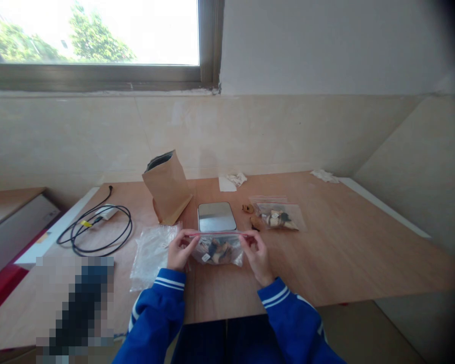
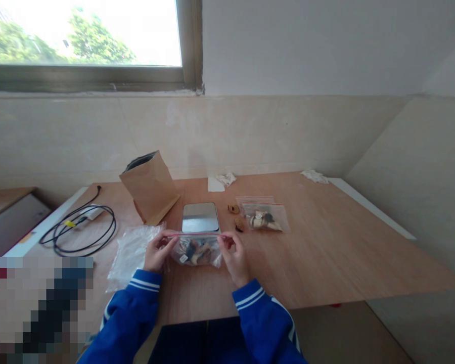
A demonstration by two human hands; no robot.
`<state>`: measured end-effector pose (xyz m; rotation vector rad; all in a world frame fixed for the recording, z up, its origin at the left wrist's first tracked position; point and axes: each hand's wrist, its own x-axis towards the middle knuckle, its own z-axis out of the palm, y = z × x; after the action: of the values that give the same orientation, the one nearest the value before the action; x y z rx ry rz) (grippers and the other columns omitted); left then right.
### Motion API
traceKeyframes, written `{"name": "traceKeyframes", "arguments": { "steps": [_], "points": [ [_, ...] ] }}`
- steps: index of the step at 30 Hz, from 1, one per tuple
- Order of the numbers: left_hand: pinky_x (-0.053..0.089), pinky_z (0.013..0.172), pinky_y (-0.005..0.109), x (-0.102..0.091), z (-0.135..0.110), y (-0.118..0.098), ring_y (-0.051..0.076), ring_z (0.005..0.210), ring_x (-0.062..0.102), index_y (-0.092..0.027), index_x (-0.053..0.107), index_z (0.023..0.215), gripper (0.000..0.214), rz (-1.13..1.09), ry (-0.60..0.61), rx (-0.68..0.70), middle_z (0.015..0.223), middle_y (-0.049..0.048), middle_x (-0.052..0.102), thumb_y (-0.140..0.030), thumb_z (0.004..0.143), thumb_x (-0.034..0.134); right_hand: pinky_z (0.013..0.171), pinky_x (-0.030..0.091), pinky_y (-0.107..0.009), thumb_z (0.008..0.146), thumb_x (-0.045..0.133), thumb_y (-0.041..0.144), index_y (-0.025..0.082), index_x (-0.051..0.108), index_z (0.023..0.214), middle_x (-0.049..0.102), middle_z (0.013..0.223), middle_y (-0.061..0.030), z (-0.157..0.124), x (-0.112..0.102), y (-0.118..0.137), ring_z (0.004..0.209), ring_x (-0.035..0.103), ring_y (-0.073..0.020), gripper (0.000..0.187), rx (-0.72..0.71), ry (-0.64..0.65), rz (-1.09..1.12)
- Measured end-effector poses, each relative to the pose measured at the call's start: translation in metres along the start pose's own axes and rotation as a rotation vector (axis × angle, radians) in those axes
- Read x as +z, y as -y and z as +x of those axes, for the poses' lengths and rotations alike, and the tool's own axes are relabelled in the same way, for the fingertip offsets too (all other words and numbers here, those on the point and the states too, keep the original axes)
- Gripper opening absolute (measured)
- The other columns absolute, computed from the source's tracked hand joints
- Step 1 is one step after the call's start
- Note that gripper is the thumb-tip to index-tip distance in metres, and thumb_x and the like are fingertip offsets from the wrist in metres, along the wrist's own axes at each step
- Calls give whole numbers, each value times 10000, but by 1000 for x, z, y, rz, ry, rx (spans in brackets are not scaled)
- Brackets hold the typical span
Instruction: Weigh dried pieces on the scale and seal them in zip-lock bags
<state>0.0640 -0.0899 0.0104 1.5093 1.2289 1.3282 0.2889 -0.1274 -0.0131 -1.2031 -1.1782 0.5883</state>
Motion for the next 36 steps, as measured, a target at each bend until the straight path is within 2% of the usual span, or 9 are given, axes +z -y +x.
{"name": "traceKeyframes", "arguments": {
  "steps": [5,15,22,27,33,36],
  "points": [
    [497,829,330,-1,1,2,214,915,650,-151,689,798,216,-51,34,51,912,92,714,-353,724,703,668,482,-280,812,620,424,196,617,850,624,797,-20,1,1,1,723,587,-159,231,32,-21,65],
    [495,879,382,1,0,1,233,929,661,-139,672,703,206,-163,19,-13,928,111,718,-329,678,748,673,466,-279,796,641,425,200,637,822,621,777,-6,4,-1,-2,716,590,-156,226,48,-18,91],
    [496,854,365,2,1,5,237,924,659,-130,661,681,228,-208,7,-45,928,119,719,-337,666,756,733,453,-281,804,641,408,200,616,856,614,815,-9,2,0,0,772,581,-157,217,98,5,140],
    [495,815,333,-1,0,6,216,873,647,-132,710,814,259,-95,58,-35,895,99,719,-377,732,694,743,455,-280,805,637,417,207,605,878,619,817,-7,1,-1,0,777,583,-157,224,152,7,191],
    [489,734,292,-1,-1,8,188,781,635,-134,706,835,285,-71,14,-28,828,75,707,-404,761,655,744,452,-281,812,624,423,211,618,914,632,837,-13,2,-2,-2,779,583,-157,234,159,28,178],
    [478,701,274,-1,-2,12,171,748,621,-142,694,844,267,-8,-9,20,815,64,697,-394,774,644,752,454,-284,818,616,424,209,626,911,645,855,-20,1,-2,-2,795,589,-161,234,163,36,168]
  ]
}}
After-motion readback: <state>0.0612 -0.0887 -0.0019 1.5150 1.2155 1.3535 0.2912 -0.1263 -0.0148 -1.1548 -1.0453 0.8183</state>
